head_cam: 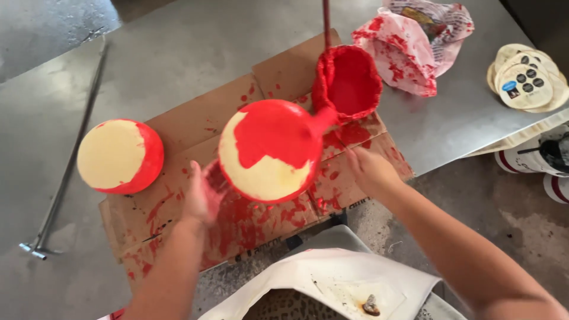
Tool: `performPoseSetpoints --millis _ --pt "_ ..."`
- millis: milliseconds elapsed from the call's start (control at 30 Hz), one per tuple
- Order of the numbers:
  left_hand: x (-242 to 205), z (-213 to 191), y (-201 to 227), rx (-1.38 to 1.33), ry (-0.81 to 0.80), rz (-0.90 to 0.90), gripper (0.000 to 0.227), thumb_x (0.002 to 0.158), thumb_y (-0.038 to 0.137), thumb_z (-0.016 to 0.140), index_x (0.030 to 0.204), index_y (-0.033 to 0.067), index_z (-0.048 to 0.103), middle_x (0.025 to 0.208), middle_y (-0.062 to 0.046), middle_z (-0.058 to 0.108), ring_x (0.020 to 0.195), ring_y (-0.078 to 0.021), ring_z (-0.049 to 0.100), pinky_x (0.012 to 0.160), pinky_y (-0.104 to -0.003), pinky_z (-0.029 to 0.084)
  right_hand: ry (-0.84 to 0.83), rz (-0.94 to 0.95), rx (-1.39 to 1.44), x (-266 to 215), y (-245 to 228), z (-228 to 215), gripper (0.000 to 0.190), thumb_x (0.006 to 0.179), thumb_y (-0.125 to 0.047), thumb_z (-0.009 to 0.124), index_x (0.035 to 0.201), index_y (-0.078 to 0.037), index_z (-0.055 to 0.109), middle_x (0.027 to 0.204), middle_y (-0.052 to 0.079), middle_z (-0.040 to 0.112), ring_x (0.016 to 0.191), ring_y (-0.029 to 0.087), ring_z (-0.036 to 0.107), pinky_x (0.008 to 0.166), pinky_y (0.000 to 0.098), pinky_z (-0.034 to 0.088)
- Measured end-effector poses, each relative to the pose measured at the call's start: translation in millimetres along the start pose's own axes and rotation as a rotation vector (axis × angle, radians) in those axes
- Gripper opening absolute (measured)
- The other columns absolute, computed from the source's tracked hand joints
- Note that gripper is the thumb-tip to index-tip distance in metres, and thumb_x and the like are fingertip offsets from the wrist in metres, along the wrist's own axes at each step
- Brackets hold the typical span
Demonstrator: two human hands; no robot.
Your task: Waxing cheese wheels by applying red wax with a brush at a waxing station
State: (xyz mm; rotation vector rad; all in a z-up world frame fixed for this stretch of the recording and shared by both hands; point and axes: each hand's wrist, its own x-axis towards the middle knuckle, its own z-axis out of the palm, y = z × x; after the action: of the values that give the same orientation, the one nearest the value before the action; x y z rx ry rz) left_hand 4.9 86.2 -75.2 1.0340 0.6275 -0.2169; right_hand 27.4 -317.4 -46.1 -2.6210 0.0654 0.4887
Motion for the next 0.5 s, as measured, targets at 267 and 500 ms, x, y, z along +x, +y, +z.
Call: performPoseSetpoints --millis 267,500 --pt "0.4 58.5 39.5 0.058 0.089 -0.094 0.090 0.083 0.089 0.040 0.126 0.0161 0.070 0.120 -0.015 0.072 0.113 -0.0346 0.069 0.103 -0.048 0.054 -0.178 0.068 0.628 -18.7 41.3 68.1 0.045 0.105 -0.041 0.049 0.076 -0.011 0.065 0.057 0.014 0.064 0.064 0.030 0.065 0.066 0.0454 0.053" --pt "-13.5 88.9 44.9 0.097 0.207 -0.157 0.101 0.073 0.095 0.040 0.134 0.0191 0.067 0.132 -0.014 0.068 0.124 -0.0368 0.065 0.110 -0.051 0.049 -0.241 0.031 0.610 15.2 23.2 45.8 0.048 0.105 -0.042 0.049 0.080 -0.004 0.066 0.066 0.025 0.066 0.069 0.041 0.065 0.070 0.0500 0.052"
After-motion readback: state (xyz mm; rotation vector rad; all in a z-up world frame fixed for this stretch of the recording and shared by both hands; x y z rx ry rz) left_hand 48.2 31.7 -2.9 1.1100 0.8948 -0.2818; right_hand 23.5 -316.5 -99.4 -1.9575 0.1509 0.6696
